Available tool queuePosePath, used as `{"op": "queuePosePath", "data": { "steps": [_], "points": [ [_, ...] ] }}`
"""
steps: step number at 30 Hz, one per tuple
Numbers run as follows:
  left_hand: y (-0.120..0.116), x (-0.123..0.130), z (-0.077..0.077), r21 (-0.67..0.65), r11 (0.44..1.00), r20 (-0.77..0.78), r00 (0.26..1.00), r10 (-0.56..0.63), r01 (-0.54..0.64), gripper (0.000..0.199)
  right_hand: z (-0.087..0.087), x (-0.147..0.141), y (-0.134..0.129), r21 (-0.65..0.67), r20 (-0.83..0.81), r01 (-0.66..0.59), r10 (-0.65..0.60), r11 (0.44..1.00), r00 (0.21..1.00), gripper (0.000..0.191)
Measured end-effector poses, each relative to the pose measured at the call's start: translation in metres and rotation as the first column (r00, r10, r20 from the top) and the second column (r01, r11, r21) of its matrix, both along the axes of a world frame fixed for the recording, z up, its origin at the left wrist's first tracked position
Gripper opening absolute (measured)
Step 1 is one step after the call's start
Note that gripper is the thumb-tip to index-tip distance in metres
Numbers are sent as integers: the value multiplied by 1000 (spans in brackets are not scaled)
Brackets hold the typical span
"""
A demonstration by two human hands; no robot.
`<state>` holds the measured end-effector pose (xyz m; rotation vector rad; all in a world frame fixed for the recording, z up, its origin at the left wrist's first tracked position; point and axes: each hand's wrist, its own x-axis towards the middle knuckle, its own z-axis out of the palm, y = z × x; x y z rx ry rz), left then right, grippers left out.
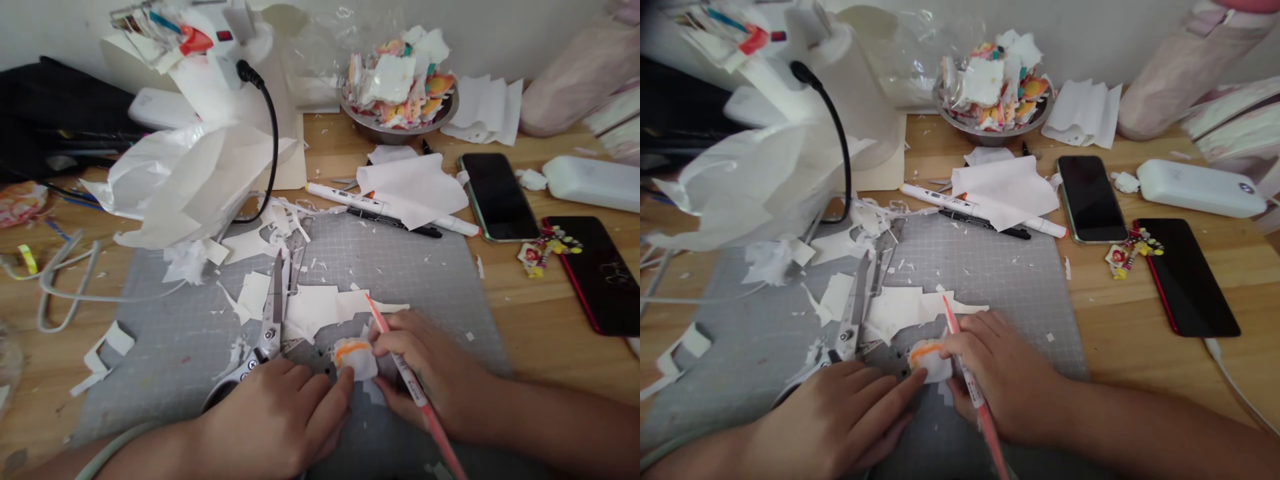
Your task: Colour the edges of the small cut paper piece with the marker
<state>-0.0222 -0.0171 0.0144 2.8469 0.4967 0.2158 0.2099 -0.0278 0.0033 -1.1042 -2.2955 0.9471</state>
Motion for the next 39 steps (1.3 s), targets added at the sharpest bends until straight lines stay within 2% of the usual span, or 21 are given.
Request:
{"op": "queuePosePath", "data": {
  "steps": [6, 11, 15, 18, 21, 23, 26, 33, 36, 39],
  "points": [
    [1, 0, 0, 1, 1000, -6, 1000, -6, 6, 25, -3, 2, 2, -44, -117, 52, -57, 998, 992, 32],
    [-1, 0, 0, -9, 1000, -46, 999, 19, -19, 43, 2, 6, 4, -37, -219, 190, -194, 981, 956, 21],
    [-1, 3, 0, 34, 997, -96, 993, 69, -66, 41, 9, 7, 6, -25, -293, 172, -172, 985, 941, 11],
    [-1, 4, 0, 44, 997, -108, 992, 68, -64, 38, 12, 6, 4, -110, -216, 132, -153, 985, 964, 13],
    [0, 3, 0, 19, 999, -103, 994, 42, -40, 35, 9, 3, -1, -219, -117, 168, -197, 961, 973, 12],
    [2, 2, 1, 10, 999, -91, 995, 38, -37, 33, 4, 1, -3, -182, -101, 188, -208, 965, 973, 15],
    [2, 2, 1, 2, 999, -71, 997, 39, -38, 33, -1, 0, -5, -80, -96, 154, -161, 985, 982, 18],
    [0, 1, -1, 1, 999, -37, 998, 49, -49, 32, -1, 2, -5, -89, -79, 108, -115, 990, 990, 15],
    [1, 1, 0, -8, 999, -38, 998, 45, -45, 32, -2, 3, -6, -93, -152, 145, -158, 985, 976, 16],
    [2, 2, 1, -20, 999, -40, 998, 45, -46, 31, -3, 3, -5, -140, -151, 159, -180, 977, 972, 14]
  ]
}}
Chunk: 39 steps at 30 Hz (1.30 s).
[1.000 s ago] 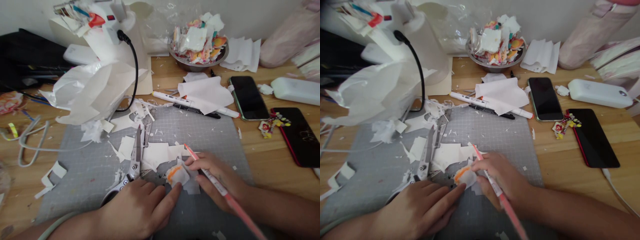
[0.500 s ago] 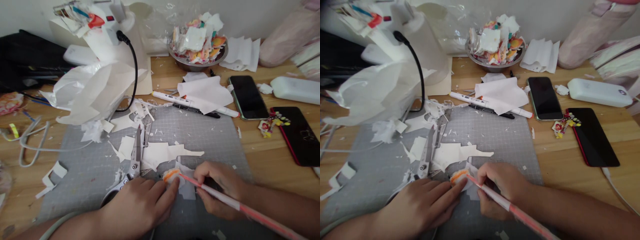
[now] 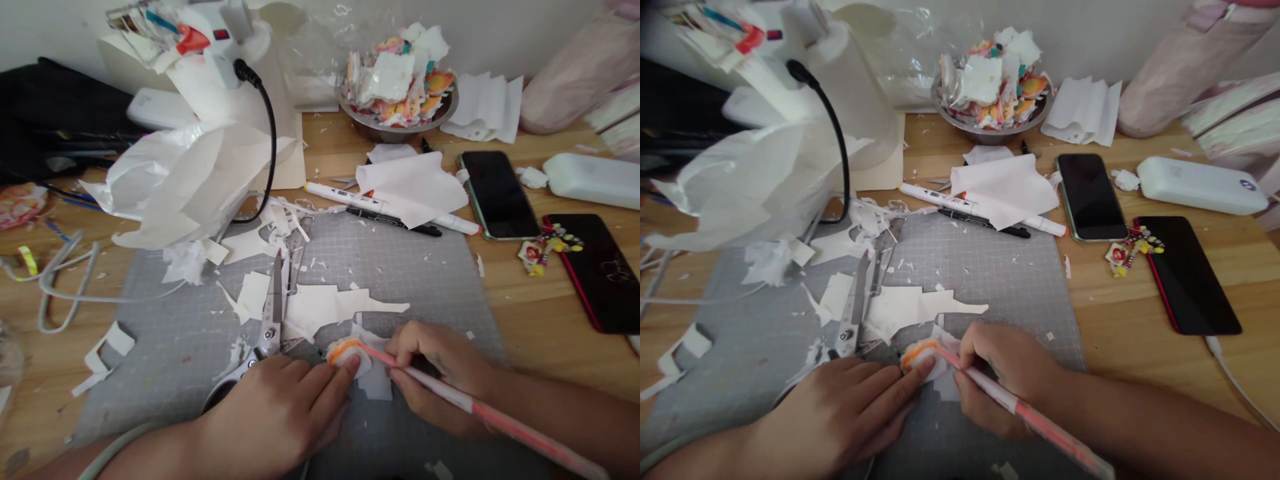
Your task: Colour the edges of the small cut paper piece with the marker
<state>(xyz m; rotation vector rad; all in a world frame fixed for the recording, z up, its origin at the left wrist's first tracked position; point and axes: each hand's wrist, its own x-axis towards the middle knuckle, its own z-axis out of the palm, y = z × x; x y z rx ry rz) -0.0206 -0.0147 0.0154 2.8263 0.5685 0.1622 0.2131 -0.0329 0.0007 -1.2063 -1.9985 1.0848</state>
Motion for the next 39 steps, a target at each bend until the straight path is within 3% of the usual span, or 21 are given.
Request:
{"op": "queuePosePath", "data": {
  "steps": [6, 11, 16, 19, 24, 28, 34, 39],
  "points": [
    [1, 0, 1, 16, 1000, 8, 1000, 1, -1, 31, 5, -2, 2, 3, 20, -43, 43, 999, 999, 17],
    [1, 0, 1, 19, 1000, 28, 1000, 6, -7, 30, 9, 0, 4, -113, -50, -20, 15, 993, 999, 9],
    [-1, 0, 0, 24, 1000, 20, 1000, 6, -7, 31, 8, 3, 5, -90, -19, -61, 60, 994, 998, 12],
    [0, 1, 0, 28, 1000, 22, 1000, 10, -10, 31, 9, 4, 5, -175, -60, -32, 22, 984, 998, 8],
    [1, 1, 0, 29, 1000, 22, 1000, 10, -11, 31, 8, 4, 6, -155, -65, -62, 53, 986, 997, 13],
    [1, 1, -1, 38, 999, 23, 1000, 8, -9, 32, 8, 3, 7, -219, -82, -14, -4, 976, 997, 8],
    [1, 1, -1, 38, 999, 33, 999, 8, -9, 31, 8, 3, 9, -179, -94, -94, 78, 979, 993, 13],
    [0, 0, -1, 32, 999, 18, 1000, 5, -6, 31, 8, 1, 9, -170, -61, -11, 1, 985, 998, 8]
  ]
}}
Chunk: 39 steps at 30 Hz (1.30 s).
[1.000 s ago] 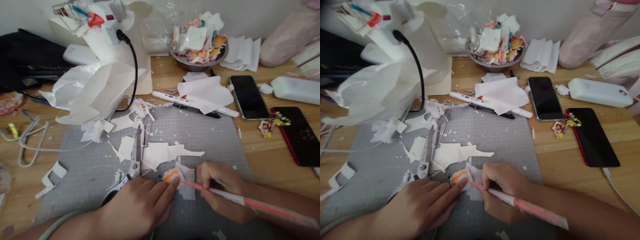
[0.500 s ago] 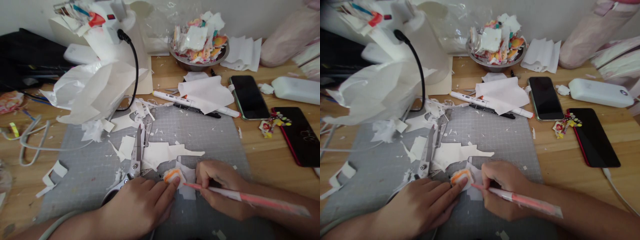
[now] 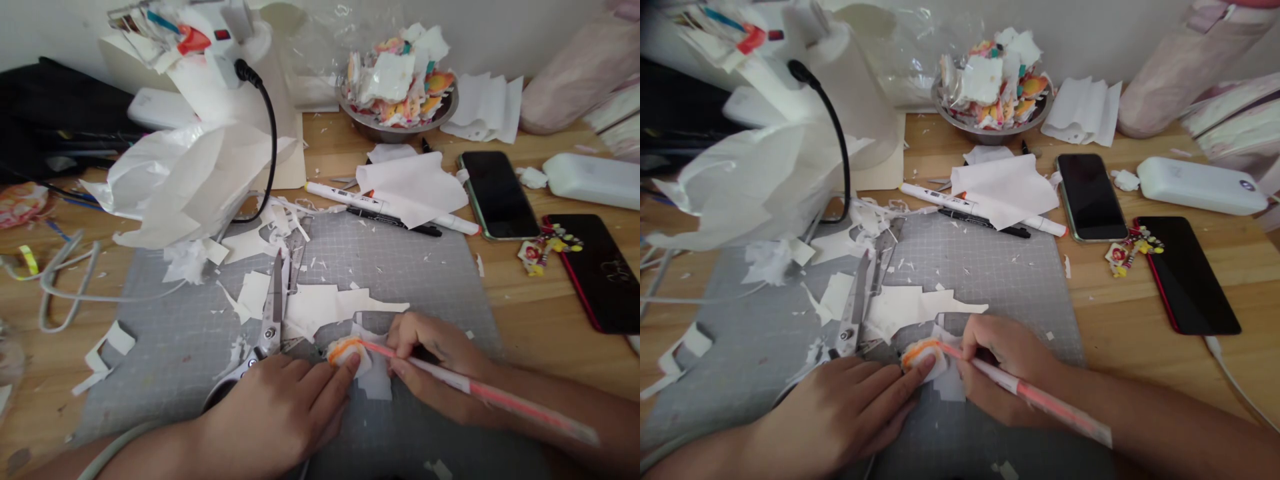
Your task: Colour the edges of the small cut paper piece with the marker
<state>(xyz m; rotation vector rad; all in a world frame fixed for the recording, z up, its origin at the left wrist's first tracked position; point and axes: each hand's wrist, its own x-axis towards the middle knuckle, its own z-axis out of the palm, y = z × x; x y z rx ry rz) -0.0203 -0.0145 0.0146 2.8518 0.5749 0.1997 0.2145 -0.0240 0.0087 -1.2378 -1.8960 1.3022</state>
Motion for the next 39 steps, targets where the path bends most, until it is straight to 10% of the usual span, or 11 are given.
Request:
{"op": "queuePosePath", "data": {
  "steps": [39],
  "points": [
    [1, 0, 1, 9, 1000, 6, 1000, -5, 5, 31, -2, 6, -2, -134, -44, -23, 17, 991, 999, 15]
  ]
}}
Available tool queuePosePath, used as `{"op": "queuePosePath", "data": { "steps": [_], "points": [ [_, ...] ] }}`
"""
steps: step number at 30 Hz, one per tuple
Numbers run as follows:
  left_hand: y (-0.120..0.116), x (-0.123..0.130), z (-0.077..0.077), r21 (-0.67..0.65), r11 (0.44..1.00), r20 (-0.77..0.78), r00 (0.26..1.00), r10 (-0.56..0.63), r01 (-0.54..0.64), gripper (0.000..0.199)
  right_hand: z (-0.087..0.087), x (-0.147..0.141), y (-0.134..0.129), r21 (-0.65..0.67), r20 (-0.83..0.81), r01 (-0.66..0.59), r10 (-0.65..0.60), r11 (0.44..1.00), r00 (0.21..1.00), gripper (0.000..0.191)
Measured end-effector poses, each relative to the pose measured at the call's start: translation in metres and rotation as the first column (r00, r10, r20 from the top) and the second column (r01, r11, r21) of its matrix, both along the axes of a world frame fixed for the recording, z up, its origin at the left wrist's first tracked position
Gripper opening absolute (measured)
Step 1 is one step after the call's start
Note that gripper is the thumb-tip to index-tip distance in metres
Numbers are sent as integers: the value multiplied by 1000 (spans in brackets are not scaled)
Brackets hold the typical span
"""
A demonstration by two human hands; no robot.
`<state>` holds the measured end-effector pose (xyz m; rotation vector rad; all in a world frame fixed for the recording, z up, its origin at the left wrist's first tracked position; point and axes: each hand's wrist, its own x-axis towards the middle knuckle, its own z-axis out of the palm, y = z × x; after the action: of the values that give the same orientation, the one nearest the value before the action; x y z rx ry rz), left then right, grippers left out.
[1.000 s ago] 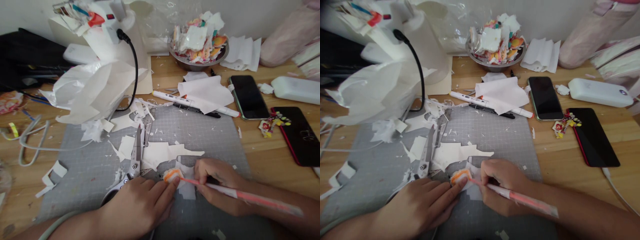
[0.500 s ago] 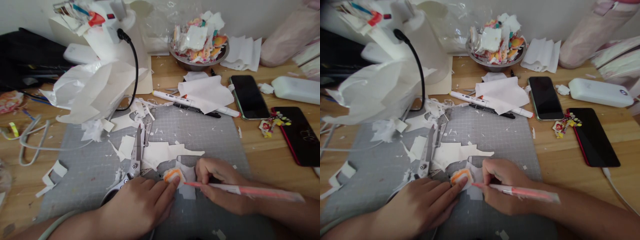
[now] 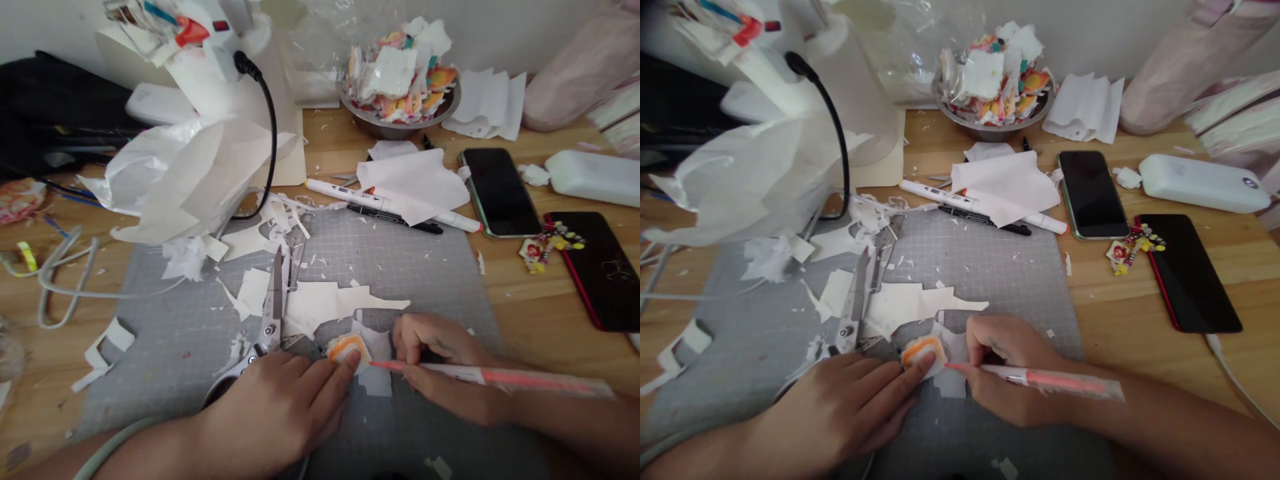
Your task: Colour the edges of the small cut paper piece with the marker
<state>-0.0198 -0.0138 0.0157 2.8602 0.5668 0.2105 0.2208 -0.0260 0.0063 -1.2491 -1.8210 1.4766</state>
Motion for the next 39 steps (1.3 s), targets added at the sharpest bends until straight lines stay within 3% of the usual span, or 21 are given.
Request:
{"op": "queuePosePath", "data": {
  "steps": [9, 12, 19, 23, 26, 39],
  "points": [
    [0, 0, 0, 5, 1000, 8, 1000, 7, -7, 31, -5, 1, -4, -4, -6, 51, -51, 999, 999, 19],
    [0, 1, 0, 18, 1000, 4, 1000, 10, -10, 32, -6, 2, -6, -31, -32, 113, -114, 993, 993, 18],
    [-1, 1, -1, 9, 1000, 8, 1000, 16, -16, 32, -5, 0, -6, -107, -97, 129, -139, 986, 985, 14],
    [-2, 0, -1, 8, 1000, -11, 1000, 13, -13, 33, -1, -4, -2, -65, 16, 93, -92, 994, 996, 10],
    [-2, 0, -1, 13, 1000, -17, 1000, 13, -13, 33, -1, -3, -2, -34, -1, 38, -38, 999, 999, 14],
    [0, 1, -1, 7, 1000, 0, 1000, 15, -15, 32, 0, -3, -1, -37, 9, 65, -65, 997, 998, 11]
  ]
}}
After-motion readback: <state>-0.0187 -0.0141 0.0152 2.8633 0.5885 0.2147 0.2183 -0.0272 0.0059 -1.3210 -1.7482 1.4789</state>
